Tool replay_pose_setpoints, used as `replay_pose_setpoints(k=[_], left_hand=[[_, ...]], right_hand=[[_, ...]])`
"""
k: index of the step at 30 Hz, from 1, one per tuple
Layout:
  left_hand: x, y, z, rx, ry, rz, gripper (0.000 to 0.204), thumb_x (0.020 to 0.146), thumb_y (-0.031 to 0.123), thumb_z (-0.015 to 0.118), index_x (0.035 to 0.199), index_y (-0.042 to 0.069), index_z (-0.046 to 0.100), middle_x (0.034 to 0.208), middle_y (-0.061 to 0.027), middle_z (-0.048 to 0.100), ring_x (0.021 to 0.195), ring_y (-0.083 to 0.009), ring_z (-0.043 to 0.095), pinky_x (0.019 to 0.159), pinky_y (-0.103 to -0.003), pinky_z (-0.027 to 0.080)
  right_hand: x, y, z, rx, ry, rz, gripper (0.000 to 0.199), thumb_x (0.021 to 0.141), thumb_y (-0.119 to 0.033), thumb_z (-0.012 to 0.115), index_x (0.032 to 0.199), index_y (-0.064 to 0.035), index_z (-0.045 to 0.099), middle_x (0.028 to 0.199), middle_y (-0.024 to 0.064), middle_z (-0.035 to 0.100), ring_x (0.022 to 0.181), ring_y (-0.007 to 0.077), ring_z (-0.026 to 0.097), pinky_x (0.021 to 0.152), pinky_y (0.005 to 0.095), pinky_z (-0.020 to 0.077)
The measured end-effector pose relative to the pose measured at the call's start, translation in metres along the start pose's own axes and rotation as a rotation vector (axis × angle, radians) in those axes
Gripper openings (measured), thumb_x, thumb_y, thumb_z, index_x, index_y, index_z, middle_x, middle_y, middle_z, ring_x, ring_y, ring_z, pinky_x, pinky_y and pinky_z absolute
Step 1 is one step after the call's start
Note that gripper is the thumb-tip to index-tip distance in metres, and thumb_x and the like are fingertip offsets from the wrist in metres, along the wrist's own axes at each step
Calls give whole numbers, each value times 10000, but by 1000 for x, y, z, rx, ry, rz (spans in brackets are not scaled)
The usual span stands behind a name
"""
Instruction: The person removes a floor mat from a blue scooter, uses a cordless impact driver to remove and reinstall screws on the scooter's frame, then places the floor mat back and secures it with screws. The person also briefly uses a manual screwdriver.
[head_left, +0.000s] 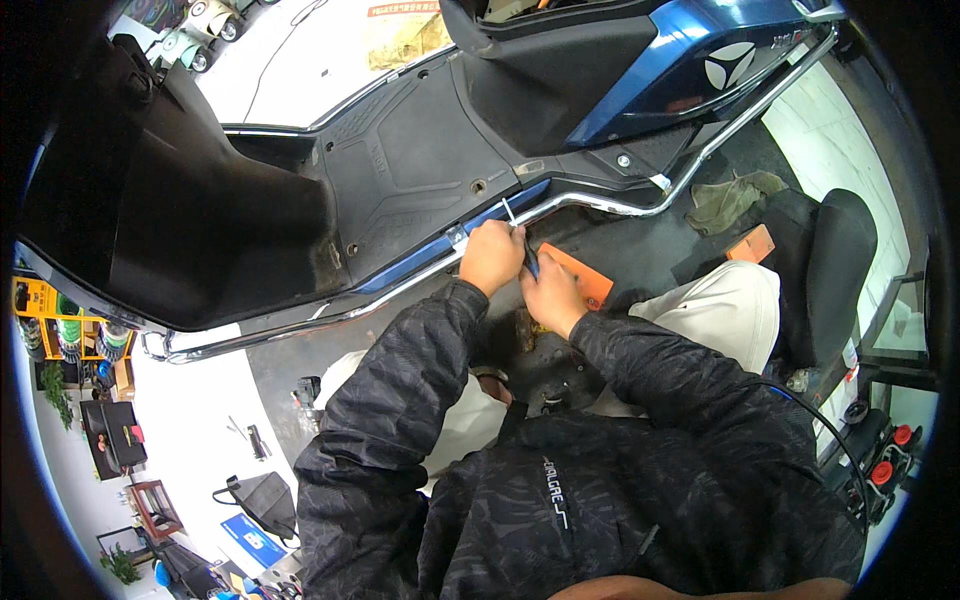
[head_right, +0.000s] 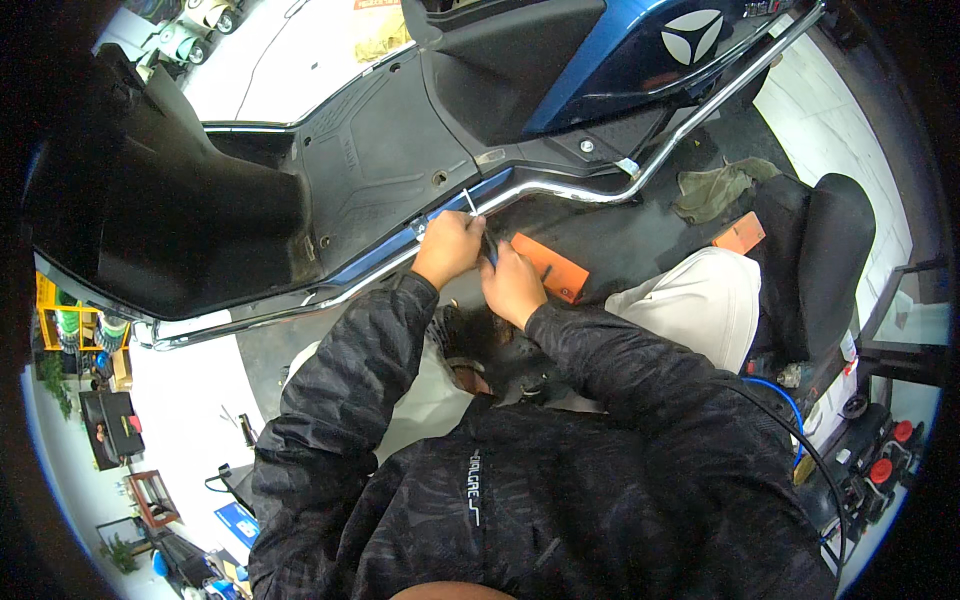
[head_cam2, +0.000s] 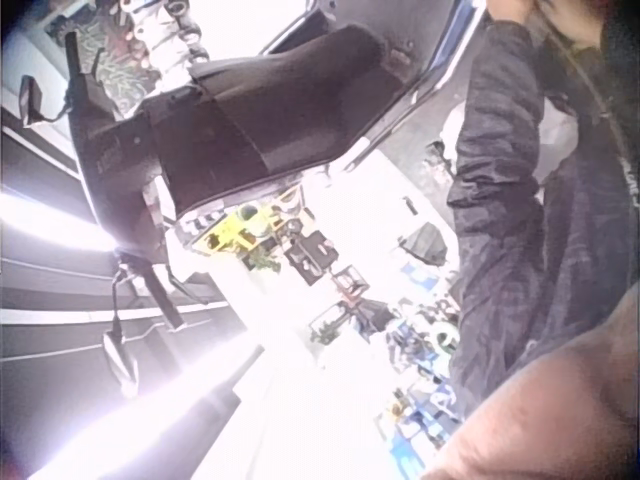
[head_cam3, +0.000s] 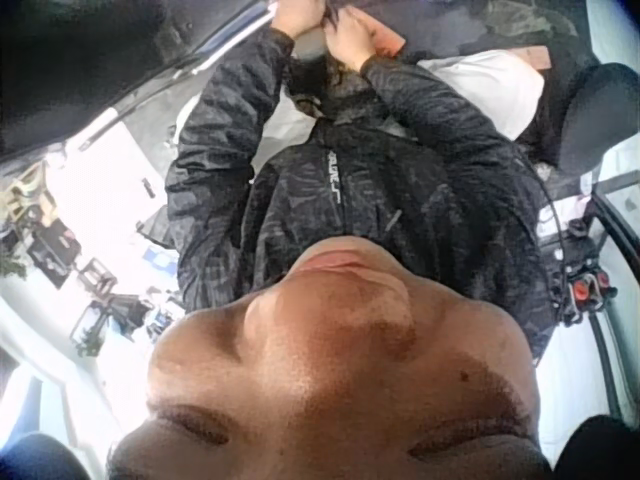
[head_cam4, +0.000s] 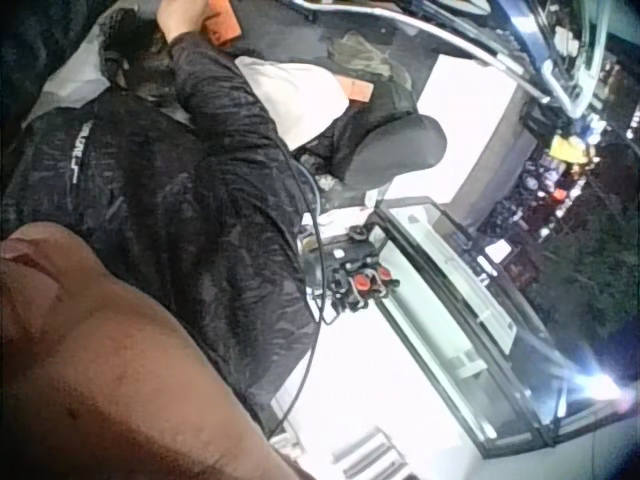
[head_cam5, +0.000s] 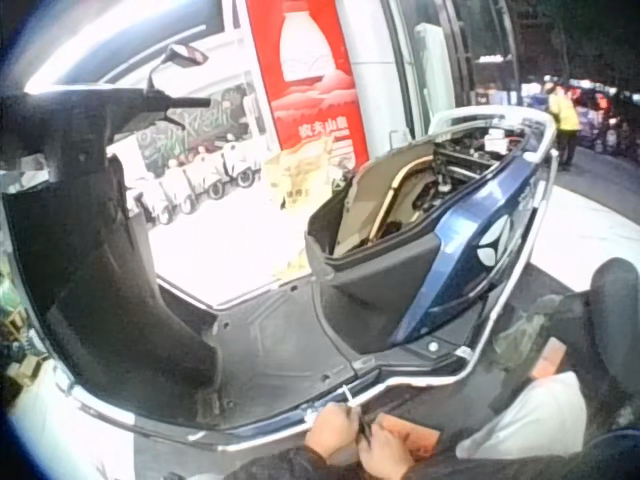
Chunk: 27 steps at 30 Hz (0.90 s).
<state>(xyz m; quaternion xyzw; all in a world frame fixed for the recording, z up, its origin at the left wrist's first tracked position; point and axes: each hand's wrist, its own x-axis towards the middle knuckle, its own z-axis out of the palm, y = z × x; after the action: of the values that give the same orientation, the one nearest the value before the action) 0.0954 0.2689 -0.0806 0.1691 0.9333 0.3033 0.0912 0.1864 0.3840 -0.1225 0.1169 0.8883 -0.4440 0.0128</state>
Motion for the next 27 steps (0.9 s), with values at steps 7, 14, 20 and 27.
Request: replay_pose_setpoints(k=[7, 14, 20, 27], left_hand=[[10, 28, -45, 269, 132, 123, 418, 950, 405, 666, 878, 6, 767, 856, -243, 723, 866, -430, 713, 780, -488, 567], [76, 10, -69, 322, 154, 533, 472, 903, 505, 684, 972, 46, 774, 1013, -175, 697, 1038, -363, 660, 909, -495, 523], [123, 3, -70, 422, 85, 522, 557, 918, 594, 567, 1007, 106, 820, 1126, -137, 745, 1063, -343, 689, 941, -481, 515], [166, -17, -69, 425, -34, 439, 598, 932, 668, 573, 1202, 177, 781, 1184, -91, 755, 1153, -293, 680, 991, -464, 491]], right_hand=[[13, 15, -2, 28, -15, -82, 317, 993, -296, 603, 1004, 21, 596, 912, 299, 688, 897, 502, 665, 801, 573, 515], [8, 11, -6, 233, -129, 6, 140, 998, -111, 632, 1010, 28, 649, 940, 142, 735, 835, 246, 697, 753, 401, 578], [14, 16, -4, 1, -5, -290, 286, 1016, -227, 603, 959, 52, 623, 846, 239, 654, 803, 409, 634, 750, 467, 479], [20, 28, -1, -16, -9, -215, 329, 1033, -248, 583, 919, 61, 571, 743, 172, 564, 690, 332, 535, 689, 456, 428]])
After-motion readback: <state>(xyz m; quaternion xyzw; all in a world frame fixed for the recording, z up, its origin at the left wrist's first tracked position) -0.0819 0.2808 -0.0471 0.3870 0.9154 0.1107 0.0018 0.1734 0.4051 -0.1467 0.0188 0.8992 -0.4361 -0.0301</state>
